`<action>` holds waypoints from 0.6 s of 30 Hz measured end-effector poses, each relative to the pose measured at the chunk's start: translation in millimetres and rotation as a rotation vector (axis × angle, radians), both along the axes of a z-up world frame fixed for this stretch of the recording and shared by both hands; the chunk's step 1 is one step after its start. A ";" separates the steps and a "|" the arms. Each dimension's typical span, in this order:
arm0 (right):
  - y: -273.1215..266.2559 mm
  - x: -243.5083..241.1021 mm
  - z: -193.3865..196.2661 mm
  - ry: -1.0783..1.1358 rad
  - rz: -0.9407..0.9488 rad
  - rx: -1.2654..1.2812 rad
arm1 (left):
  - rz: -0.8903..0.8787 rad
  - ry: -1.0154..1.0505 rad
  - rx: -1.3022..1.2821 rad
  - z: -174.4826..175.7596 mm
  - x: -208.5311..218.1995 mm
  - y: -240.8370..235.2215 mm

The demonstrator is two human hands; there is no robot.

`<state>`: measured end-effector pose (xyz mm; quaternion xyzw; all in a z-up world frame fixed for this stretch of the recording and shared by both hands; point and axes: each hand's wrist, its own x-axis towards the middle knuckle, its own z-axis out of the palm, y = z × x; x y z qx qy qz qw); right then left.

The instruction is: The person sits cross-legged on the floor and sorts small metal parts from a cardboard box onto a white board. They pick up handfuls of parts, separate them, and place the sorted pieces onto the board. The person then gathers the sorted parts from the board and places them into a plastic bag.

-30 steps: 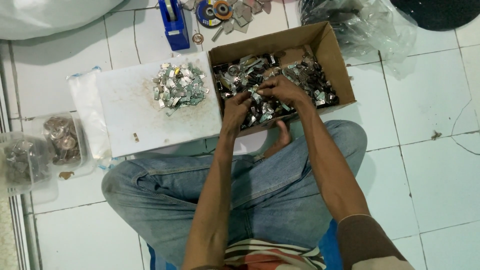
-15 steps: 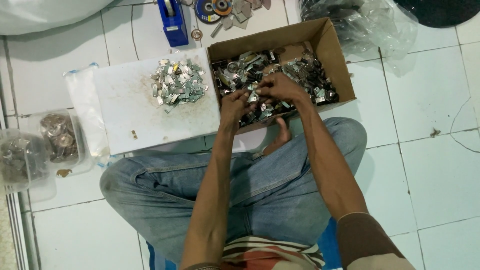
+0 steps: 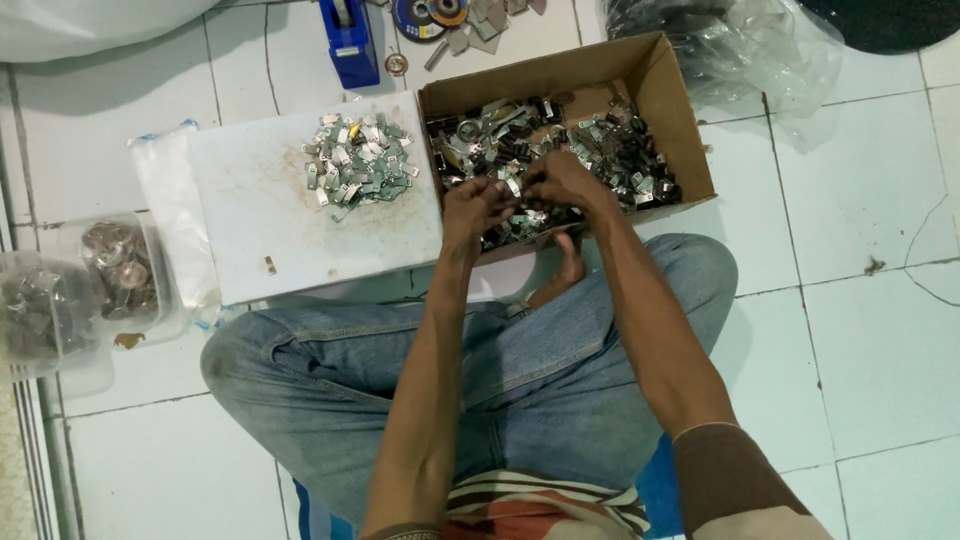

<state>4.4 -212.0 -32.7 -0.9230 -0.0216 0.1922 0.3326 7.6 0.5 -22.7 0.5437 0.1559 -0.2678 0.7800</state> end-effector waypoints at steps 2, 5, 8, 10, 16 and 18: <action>-6.6 -0.8 14.1 -0.014 -0.018 -0.006 | 0.007 0.007 0.027 14.0 -1.3 -0.6; -30.2 2.0 -7.1 0.000 -0.013 -0.082 | 0.017 0.025 0.050 22.3 -2.4 -1.6; -20.8 -5.5 -1.3 0.083 0.063 -0.197 | 0.043 0.026 0.064 6.0 -0.6 -1.9; -8.4 -7.6 -0.9 0.137 0.101 -0.247 | 0.052 0.012 0.076 -4.6 0.3 -5.5; 1.4 -0.8 -21.2 0.126 0.081 -0.269 | 0.066 -0.104 0.209 -24.4 -1.4 -10.8; 3.4 -1.8 7.9 0.130 0.091 -0.138 | 0.032 -0.136 0.265 -29.2 -4.1 -8.6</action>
